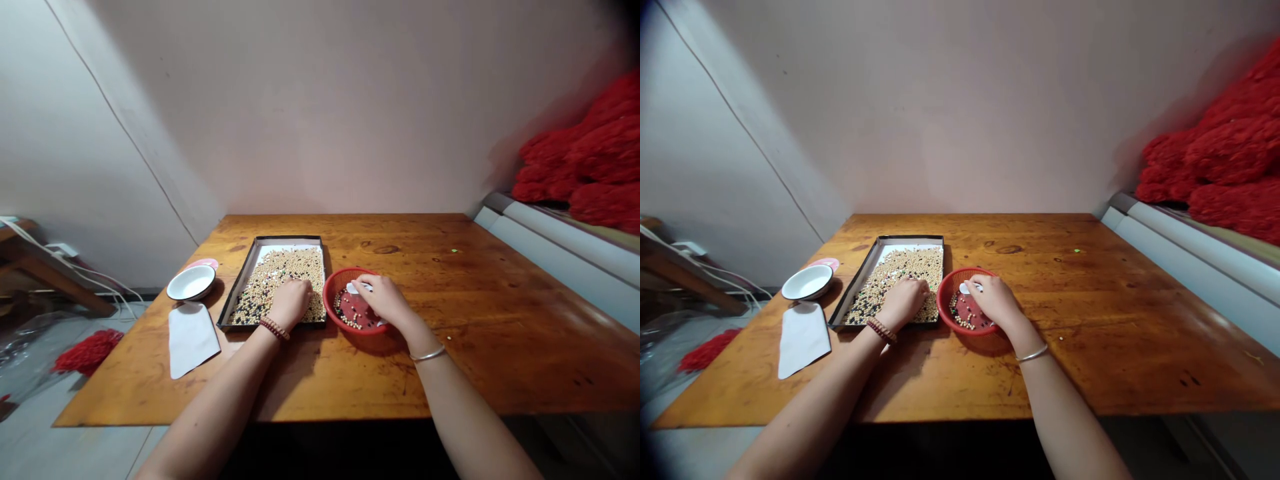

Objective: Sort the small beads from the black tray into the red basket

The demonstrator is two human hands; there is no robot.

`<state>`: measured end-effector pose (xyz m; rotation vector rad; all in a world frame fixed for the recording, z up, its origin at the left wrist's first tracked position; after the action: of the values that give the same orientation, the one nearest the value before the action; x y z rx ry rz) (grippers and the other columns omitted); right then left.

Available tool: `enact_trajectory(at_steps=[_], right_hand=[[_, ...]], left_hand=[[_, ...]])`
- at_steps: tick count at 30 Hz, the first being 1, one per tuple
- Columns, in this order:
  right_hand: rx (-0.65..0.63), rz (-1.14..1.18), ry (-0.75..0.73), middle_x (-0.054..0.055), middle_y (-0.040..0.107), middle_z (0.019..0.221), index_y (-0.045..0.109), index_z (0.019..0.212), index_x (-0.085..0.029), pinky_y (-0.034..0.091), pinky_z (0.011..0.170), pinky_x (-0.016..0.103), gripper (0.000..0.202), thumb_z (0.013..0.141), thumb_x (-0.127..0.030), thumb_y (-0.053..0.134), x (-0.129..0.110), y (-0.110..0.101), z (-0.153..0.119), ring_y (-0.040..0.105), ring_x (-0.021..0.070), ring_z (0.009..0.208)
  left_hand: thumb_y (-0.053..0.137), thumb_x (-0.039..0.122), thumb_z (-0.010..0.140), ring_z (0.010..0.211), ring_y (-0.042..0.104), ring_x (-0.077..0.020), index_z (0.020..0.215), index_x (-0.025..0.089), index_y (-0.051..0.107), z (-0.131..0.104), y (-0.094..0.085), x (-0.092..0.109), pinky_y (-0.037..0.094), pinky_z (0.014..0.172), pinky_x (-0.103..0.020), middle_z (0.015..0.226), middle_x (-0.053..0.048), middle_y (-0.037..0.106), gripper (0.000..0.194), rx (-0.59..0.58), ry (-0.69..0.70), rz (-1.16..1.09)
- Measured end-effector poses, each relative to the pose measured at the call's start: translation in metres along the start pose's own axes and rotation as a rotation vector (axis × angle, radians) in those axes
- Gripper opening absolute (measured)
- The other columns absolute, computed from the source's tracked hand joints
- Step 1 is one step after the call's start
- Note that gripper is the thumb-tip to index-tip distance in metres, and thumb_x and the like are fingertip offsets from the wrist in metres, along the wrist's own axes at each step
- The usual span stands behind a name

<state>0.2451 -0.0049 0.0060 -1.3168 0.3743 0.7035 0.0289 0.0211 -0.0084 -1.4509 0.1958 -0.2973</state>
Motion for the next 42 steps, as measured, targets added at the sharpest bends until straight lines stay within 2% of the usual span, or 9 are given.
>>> enact_trajectory(at_steps=[4,7,12,15,20,30,35,39,42], right_hand=[[0.018,0.069,0.022,0.004,0.073,0.082,0.071,0.082,-0.022,0.039,0.062,0.026,0.031,0.088,-0.045,0.051,0.000,-0.001,0.000,0.064,0.0190,0.073],[0.035,0.097,0.039,0.003,0.073,0.080,0.072,0.081,-0.022,0.040,0.061,0.026,0.030,0.087,-0.044,0.052,0.000,-0.002,0.000,0.064,0.0187,0.070],[0.034,0.191,0.032,0.004,0.072,0.076,0.072,0.080,-0.021,0.043,0.060,0.025,0.029,0.087,-0.042,0.053,-0.003,-0.001,0.001,0.065,0.0183,0.068],[-0.021,0.277,0.043,0.003,0.071,0.074,0.071,0.084,-0.020,0.044,0.055,0.024,0.026,0.087,-0.039,0.053,-0.003,0.003,0.000,0.065,0.0167,0.063],[-0.102,0.357,0.084,0.002,0.067,0.063,0.069,0.089,-0.019,0.040,0.042,0.021,0.029,0.087,-0.041,0.051,-0.004,0.007,-0.003,0.058,0.0135,0.047],[-0.182,0.382,0.136,0.001,0.065,0.060,0.066,0.091,-0.017,0.036,0.034,0.018,0.029,0.088,-0.039,0.048,-0.015,0.007,-0.005,0.053,0.0101,0.038],[-0.198,0.391,0.145,0.001,0.064,0.058,0.066,0.090,-0.017,0.036,0.034,0.017,0.027,0.087,-0.038,0.048,-0.019,0.006,-0.006,0.051,0.0096,0.037],[-0.188,0.451,0.159,0.002,0.066,0.062,0.065,0.091,-0.019,0.037,0.033,0.020,0.028,0.086,-0.042,0.049,-0.016,0.008,-0.005,0.056,0.0134,0.042],[-0.164,0.456,0.110,0.003,0.068,0.066,0.065,0.091,-0.019,0.042,0.038,0.021,0.031,0.087,-0.045,0.048,-0.013,0.010,-0.003,0.061,0.0152,0.050]], left_hand=[[0.053,0.021,0.087,0.081,0.060,-0.0231,0.087,0.021,0.067,-0.001,-0.003,-0.001,0.040,0.062,-0.028,0.080,-0.007,0.067,0.014,0.064,-0.012,-0.032],[0.054,0.015,0.085,0.077,0.059,-0.0214,0.085,0.021,0.067,-0.003,-0.012,0.004,0.039,0.063,-0.028,0.078,-0.005,0.067,0.014,0.157,0.021,-0.084],[0.062,0.021,0.085,0.082,0.057,-0.0177,0.087,0.022,0.065,-0.007,-0.026,0.019,0.043,0.071,-0.026,0.083,-0.002,0.066,0.004,0.332,0.166,-0.409],[0.065,0.020,0.084,0.081,0.057,-0.0150,0.087,0.021,0.067,-0.010,-0.025,0.030,0.044,0.074,-0.025,0.084,-0.002,0.064,0.004,0.337,0.297,-0.558],[0.066,0.015,0.082,0.076,0.055,-0.0128,0.087,0.021,0.068,-0.012,-0.022,0.037,0.043,0.070,-0.023,0.081,-0.002,0.060,0.008,0.330,0.375,-0.589],[0.066,0.017,0.083,0.074,0.055,-0.0120,0.089,0.021,0.068,-0.014,-0.024,0.038,0.043,0.068,-0.023,0.081,-0.001,0.060,0.008,0.346,0.390,-0.620],[0.065,0.018,0.084,0.077,0.056,-0.0123,0.088,0.021,0.068,-0.014,-0.024,0.037,0.044,0.070,-0.024,0.084,-0.002,0.061,0.005,0.392,0.371,-0.650],[0.065,0.021,0.085,0.076,0.055,-0.0126,0.088,0.021,0.068,-0.015,-0.024,0.036,0.044,0.069,-0.024,0.083,-0.002,0.060,0.005,0.424,0.366,-0.617],[0.064,0.023,0.086,0.073,0.055,-0.0125,0.087,0.020,0.068,-0.016,-0.024,0.037,0.043,0.065,-0.023,0.079,-0.003,0.060,0.006,0.462,0.387,-0.552]])
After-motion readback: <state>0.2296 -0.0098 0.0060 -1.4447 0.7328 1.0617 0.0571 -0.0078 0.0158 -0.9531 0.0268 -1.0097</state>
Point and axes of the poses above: each hand's wrist, its own z-axis towards the middle knuckle, its own y-axis out of the palm, x = y × z, the point moved 4 cm from there along z, towards the middle knuckle
